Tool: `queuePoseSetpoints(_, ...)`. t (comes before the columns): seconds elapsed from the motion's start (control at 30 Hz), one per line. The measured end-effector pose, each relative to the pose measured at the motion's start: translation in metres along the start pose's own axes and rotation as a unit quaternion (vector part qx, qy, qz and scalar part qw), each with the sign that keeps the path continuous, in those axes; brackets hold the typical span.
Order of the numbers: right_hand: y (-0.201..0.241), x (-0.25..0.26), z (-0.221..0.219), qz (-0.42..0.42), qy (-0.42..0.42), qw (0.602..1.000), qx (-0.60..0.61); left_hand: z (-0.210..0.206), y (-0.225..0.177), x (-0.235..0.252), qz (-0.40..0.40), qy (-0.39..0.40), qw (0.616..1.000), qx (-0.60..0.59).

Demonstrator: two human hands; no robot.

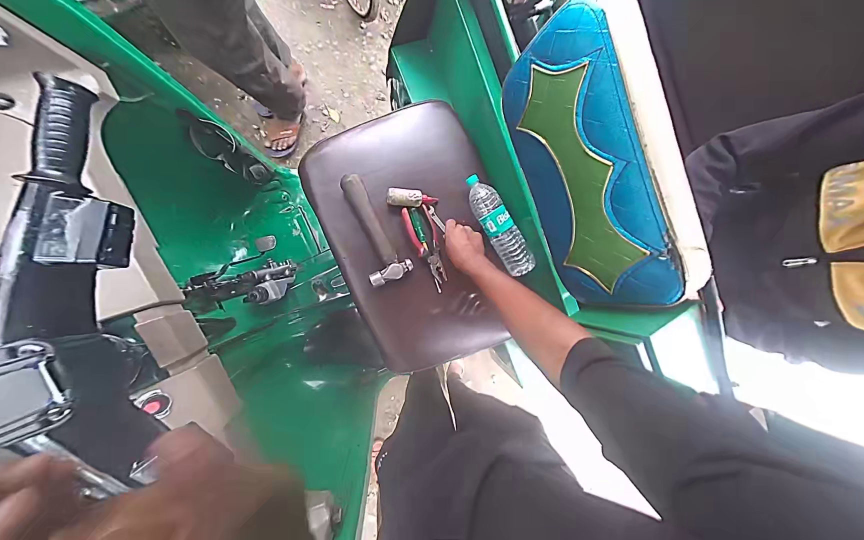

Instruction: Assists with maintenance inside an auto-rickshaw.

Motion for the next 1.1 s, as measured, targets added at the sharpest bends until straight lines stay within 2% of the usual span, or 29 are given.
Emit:
queuePoseSetpoints(0.07,-0.001,0.009,0.003,-0.017,-0.016,1.0,0.021,-0.083,-0.001,-0.017,-0.055,0.132,0.987,-0.067)
queuePoseSetpoints(0.17,-0.007,0.017,0.004,-0.004,-0.034,0.999,0.037,-0.204,0.024,-0.034,-0.085,0.305,0.947,-0.052)
queuePoseSetpoints(0.23,-0.005,0.02,0.003,0.017,-0.024,0.999,0.02,-0.281,0.049,-0.038,-0.129,0.413,0.902,-0.005)
queuePoseSetpoints(0.3,0.003,0.016,0.006,0.001,0.012,1.0,-0.011,-0.35,0.071,-0.037,-0.183,0.494,0.848,0.055)
queuePoseSetpoints(0.37,0.008,0.014,0.013,-0.022,0.053,0.998,-0.034,-0.403,0.089,-0.036,-0.215,0.56,0.793,0.108)
queuePoseSetpoints(0.47,0.004,0.014,0.009,-0.046,0.113,0.991,-0.061,-0.445,0.104,-0.034,-0.25,0.624,0.721,0.168)
queuePoseSetpoints(0.57,-0.013,0.009,-0.002,-0.076,0.122,0.989,-0.038,-0.46,0.103,-0.033,-0.259,0.669,0.669,0.196)
queuePoseSetpoints(0.67,-0.032,0.009,-0.011,-0.094,0.081,0.99,0.07,-0.467,0.103,-0.027,-0.243,0.681,0.667,0.177)
queuePoseSetpoints(0.73,-0.038,0.009,-0.01,-0.086,0.025,0.977,0.192,-0.466,0.108,-0.021,-0.201,0.673,0.7,0.128)
queuePoseSetpoints(0.8,-0.029,0.008,-0.003,-0.057,-0.016,0.956,0.286,-0.454,0.112,-0.012,-0.121,0.639,0.758,0.053)
queuePoseSetpoints(0.87,-0.009,0.005,0.005,-0.03,-0.019,0.942,0.335,-0.429,0.115,0.002,-0.042,0.557,0.829,-0.033)
queuePoseSetpoints(0.97,0.03,0.002,0.005,0.008,0.008,0.96,0.28,-0.371,0.126,0.013,0.047,0.407,0.898,-0.158)
queuePoseSetpoints(1.03,0.054,-0.004,0.003,-0.002,0.032,0.983,0.181,-0.326,0.137,0.011,0.108,0.319,0.915,-0.224)
queuePoseSetpoints(1.1,0.071,-0.004,0.002,-0.035,0.038,0.993,0.102,-0.285,0.151,0.001,0.17,0.252,0.911,-0.279)
Point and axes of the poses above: each hand's wrist, its own x-axis towards the middle knuckle, its own z-axis out of the back of the hand, y = z × x, the point moved 4 cm from there along x, towards the middle knuckle, and after that the axes turned 6 degrees about -z, right-handed, at the moved point
